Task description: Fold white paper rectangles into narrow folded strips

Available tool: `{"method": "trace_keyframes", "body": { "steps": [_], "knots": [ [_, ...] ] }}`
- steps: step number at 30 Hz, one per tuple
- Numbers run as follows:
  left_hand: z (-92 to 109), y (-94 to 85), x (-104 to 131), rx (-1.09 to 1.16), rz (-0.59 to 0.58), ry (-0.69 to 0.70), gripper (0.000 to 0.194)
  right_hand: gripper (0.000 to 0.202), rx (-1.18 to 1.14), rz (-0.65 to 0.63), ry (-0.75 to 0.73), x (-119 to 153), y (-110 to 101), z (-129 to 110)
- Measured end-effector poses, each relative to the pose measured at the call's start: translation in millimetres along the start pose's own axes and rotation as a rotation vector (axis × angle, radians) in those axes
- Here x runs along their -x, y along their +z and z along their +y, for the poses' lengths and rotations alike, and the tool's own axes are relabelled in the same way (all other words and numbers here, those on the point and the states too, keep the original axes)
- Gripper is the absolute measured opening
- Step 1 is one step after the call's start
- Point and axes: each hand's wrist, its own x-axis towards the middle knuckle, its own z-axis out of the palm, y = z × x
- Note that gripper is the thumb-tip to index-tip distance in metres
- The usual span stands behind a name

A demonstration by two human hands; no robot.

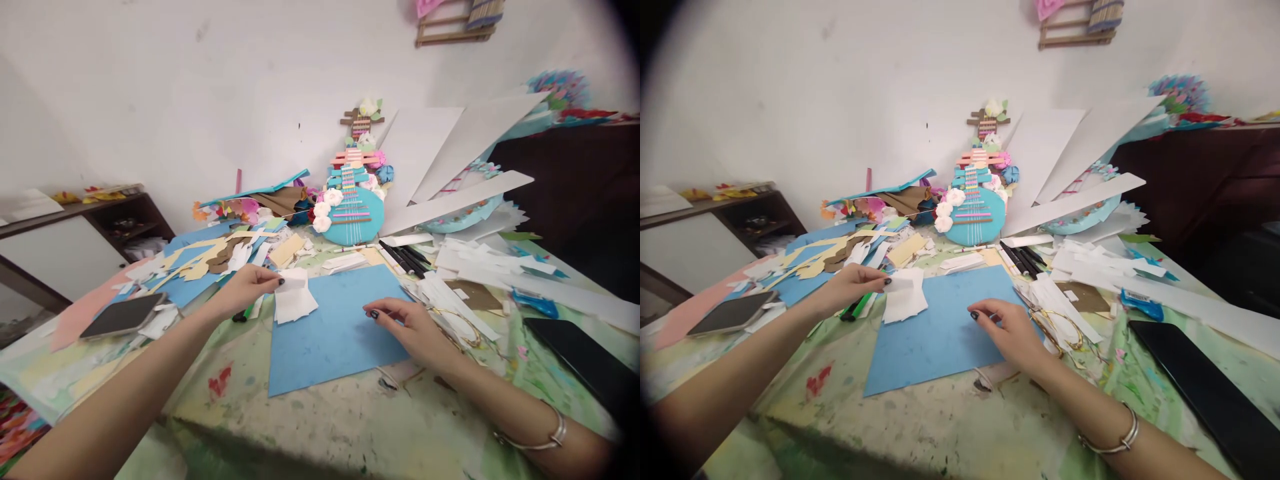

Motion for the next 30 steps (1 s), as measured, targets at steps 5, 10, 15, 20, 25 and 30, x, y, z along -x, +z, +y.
{"method": "trace_keyframes", "body": {
  "steps": [5,10,15,20,25,30],
  "knots": [
    [21.2,13.2,-5.8,0.474,0.096,-0.084,0.022,0.022,-0.06,-0.008,-0.023,2.8,2.1,-1.5],
    [59.5,64.1,6.4,0.922,-0.065,-0.17,0.01,0.035,-0.004,0.109,-0.282,9.8,7.9,-11.9],
    [81.0,113.6,22.4,1.061,-0.276,-0.108,0.017,0.046,0.339,0.346,-0.529,20.4,9.4,-20.1],
    [79.7,123.8,19.1,1.066,-0.25,-0.062,0.016,0.03,0.472,0.484,-0.591,19.3,1.5,-16.9],
    [65.5,118.8,9.3,0.971,-0.272,-0.085,0.031,0.017,0.096,0.453,-0.258,11.0,-13.2,-16.7],
    [55.5,118.5,5.1,0.739,-0.36,-0.138,0.039,0.023,-0.593,0.181,0.218,5.3,-16.7,-18.2]
  ]
}}
